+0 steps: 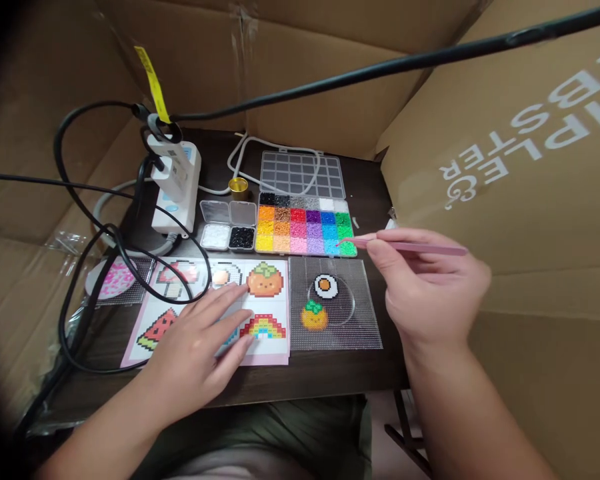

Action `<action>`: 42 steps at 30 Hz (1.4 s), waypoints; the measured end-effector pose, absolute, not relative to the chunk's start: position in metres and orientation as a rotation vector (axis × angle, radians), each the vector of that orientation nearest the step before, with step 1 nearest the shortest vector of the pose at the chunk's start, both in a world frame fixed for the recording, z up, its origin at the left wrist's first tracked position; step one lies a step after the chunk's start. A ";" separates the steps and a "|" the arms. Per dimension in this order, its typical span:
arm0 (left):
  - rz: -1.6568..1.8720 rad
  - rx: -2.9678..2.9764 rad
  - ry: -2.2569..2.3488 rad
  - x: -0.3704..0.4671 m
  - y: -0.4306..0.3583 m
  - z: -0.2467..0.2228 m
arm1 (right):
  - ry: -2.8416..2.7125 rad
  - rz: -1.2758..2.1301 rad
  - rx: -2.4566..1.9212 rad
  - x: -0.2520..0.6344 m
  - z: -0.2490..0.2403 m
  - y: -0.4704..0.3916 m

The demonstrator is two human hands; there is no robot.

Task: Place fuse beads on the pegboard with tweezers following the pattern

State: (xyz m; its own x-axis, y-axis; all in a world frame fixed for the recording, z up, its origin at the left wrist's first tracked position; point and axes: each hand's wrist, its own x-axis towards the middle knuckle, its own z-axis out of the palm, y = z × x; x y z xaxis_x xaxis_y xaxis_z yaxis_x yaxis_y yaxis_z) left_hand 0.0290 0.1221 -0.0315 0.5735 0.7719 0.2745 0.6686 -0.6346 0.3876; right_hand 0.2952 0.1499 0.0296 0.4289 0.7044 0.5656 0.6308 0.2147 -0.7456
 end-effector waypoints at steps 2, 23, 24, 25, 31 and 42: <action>0.620 2.572 1.194 0.029 0.122 -0.033 | -1.215 0.109 -1.485 0.297 0.018 0.148; 0.625 2.576 1.178 0.029 0.123 -0.034 | -1.464 0.419 -1.536 0.287 -0.015 0.167; 0.622 2.575 1.177 0.029 0.123 -0.034 | -1.452 0.428 -1.544 0.287 -0.015 0.167; 0.620 2.576 1.173 0.029 0.123 -0.034 | -1.436 0.436 -1.551 0.287 -0.015 0.168; 0.615 2.586 1.168 0.028 0.122 -0.034 | -1.383 0.508 -1.562 0.287 -0.017 0.170; 0.625 2.596 1.170 0.028 0.121 -0.035 | -1.393 0.535 -1.537 0.285 -0.019 0.172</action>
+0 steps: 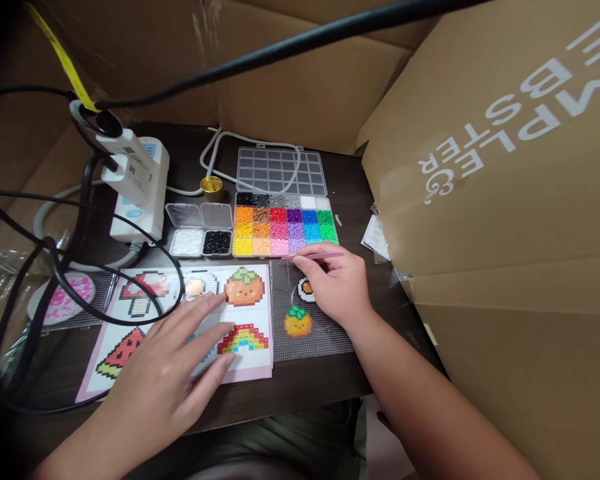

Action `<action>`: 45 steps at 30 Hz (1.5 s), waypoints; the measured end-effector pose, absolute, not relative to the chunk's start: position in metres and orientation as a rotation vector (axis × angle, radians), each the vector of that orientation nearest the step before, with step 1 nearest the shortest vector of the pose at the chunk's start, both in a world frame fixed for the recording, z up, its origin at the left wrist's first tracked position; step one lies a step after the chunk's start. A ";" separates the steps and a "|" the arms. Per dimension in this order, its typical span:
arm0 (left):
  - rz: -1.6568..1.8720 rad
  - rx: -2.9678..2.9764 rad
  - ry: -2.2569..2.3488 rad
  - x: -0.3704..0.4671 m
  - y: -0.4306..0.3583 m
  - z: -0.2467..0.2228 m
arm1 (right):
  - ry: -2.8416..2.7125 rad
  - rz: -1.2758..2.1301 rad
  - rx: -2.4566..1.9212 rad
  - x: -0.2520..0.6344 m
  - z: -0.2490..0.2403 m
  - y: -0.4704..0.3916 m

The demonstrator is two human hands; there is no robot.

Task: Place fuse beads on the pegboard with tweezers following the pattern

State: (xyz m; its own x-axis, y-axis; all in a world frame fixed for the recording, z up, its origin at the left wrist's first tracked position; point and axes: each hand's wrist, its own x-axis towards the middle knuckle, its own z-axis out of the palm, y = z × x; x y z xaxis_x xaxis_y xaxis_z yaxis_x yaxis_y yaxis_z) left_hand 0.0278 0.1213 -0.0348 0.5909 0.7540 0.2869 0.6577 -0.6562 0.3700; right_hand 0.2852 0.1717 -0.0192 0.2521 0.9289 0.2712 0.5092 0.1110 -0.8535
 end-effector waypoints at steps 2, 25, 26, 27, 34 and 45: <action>0.623 2.593 1.167 0.028 0.121 -0.035 | -1.386 0.527 -1.542 0.284 -0.019 0.172; 0.602 2.589 1.180 0.029 0.122 -0.034 | -1.371 0.517 -1.554 0.284 -0.021 0.174; 0.602 2.589 1.178 0.029 0.122 -0.034 | -1.370 0.515 -1.558 0.283 -0.021 0.174; 0.603 2.588 1.179 0.029 0.122 -0.034 | -1.370 0.513 -1.559 0.283 -0.021 0.174; 0.617 2.596 1.180 0.028 0.121 -0.034 | -1.369 0.527 -1.552 0.283 -0.022 0.174; 0.613 2.570 1.175 0.030 0.122 -0.032 | -1.369 0.524 -1.558 0.284 -0.023 0.173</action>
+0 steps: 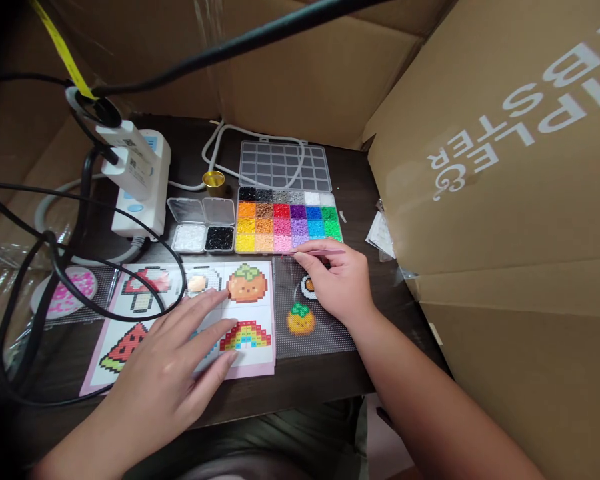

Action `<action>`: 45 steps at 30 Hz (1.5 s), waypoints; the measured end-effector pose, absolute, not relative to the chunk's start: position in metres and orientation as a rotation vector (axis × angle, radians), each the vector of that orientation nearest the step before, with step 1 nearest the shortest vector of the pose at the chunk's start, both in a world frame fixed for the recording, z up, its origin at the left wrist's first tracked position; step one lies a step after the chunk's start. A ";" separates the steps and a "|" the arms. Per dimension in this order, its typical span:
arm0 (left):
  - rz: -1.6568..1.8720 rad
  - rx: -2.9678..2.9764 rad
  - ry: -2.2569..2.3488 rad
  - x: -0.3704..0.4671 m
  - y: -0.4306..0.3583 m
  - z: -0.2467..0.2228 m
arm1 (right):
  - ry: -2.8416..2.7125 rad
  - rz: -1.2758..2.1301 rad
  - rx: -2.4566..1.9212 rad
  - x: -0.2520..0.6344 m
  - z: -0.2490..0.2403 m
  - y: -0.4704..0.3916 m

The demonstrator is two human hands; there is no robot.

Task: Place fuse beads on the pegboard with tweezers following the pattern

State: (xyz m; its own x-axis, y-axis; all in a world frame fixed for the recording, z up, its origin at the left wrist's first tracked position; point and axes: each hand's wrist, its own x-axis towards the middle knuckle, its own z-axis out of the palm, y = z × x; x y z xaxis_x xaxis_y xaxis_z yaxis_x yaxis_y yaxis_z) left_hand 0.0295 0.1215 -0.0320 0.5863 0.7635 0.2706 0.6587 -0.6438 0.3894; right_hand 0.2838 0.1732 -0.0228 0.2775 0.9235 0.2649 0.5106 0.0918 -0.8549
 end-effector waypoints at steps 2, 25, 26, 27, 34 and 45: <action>0.611 2.564 1.174 0.029 0.122 -0.032 | -1.378 0.513 -1.560 0.284 -0.023 0.173; 0.616 2.571 1.169 0.028 0.122 -0.032 | -1.371 0.515 -1.593 0.286 -0.022 0.172; 0.628 2.570 1.167 0.028 0.122 -0.033 | -1.370 0.517 -1.593 0.286 -0.023 0.172; 0.635 2.569 1.166 0.028 0.122 -0.033 | -1.368 0.518 -1.592 0.286 -0.023 0.172; 0.656 2.596 1.160 0.029 0.122 -0.033 | -1.366 0.526 -1.570 0.286 -0.023 0.173; 0.642 2.616 1.155 0.028 0.122 -0.034 | -1.349 0.557 -1.553 0.284 -0.021 0.174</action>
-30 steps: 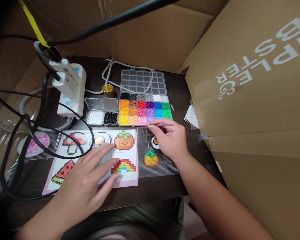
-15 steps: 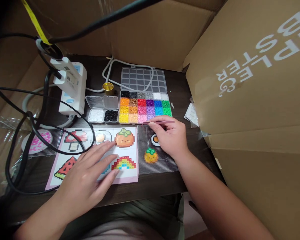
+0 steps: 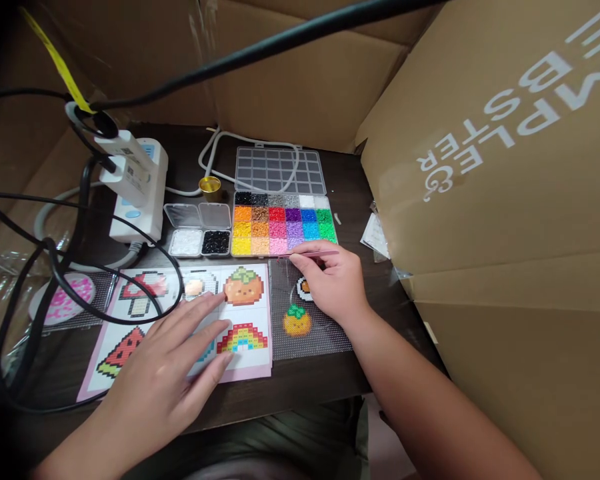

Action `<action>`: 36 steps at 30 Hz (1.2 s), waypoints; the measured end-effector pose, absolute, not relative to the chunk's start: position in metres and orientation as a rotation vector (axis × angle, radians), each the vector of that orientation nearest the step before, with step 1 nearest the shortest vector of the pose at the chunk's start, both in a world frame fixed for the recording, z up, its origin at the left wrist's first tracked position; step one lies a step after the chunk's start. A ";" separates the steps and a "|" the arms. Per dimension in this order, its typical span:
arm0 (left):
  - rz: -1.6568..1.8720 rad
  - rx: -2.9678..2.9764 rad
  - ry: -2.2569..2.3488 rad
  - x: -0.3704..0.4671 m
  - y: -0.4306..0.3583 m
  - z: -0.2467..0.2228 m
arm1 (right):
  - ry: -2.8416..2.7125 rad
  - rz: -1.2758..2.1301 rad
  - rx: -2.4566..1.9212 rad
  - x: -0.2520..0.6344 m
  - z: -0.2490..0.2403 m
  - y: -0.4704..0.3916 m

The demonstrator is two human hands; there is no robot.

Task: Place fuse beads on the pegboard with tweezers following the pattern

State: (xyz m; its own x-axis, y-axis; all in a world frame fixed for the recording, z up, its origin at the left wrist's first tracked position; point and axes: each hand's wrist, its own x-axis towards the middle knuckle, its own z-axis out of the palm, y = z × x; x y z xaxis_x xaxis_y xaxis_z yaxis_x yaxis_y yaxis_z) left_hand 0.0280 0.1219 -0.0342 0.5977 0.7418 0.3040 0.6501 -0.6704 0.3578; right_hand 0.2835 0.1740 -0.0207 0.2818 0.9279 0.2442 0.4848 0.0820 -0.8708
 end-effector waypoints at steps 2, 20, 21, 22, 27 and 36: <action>0.644 2.616 1.159 0.028 0.122 -0.035 | -1.349 0.559 -1.558 0.284 -0.021 0.174; 0.642 2.626 1.135 0.027 0.123 -0.034 | -1.316 0.555 -1.578 0.288 -0.020 0.173; 0.643 2.627 1.133 0.027 0.123 -0.034 | -1.321 0.554 -1.582 0.289 -0.019 0.172; 0.643 2.628 1.132 0.026 0.124 -0.034 | -1.324 0.554 -1.587 0.290 -0.018 0.172; 0.640 2.623 1.122 0.026 0.124 -0.034 | -1.284 0.545 -1.598 0.295 -0.017 0.170; 0.625 2.640 1.104 0.027 0.126 -0.033 | -1.255 0.575 -1.569 0.298 -0.018 0.171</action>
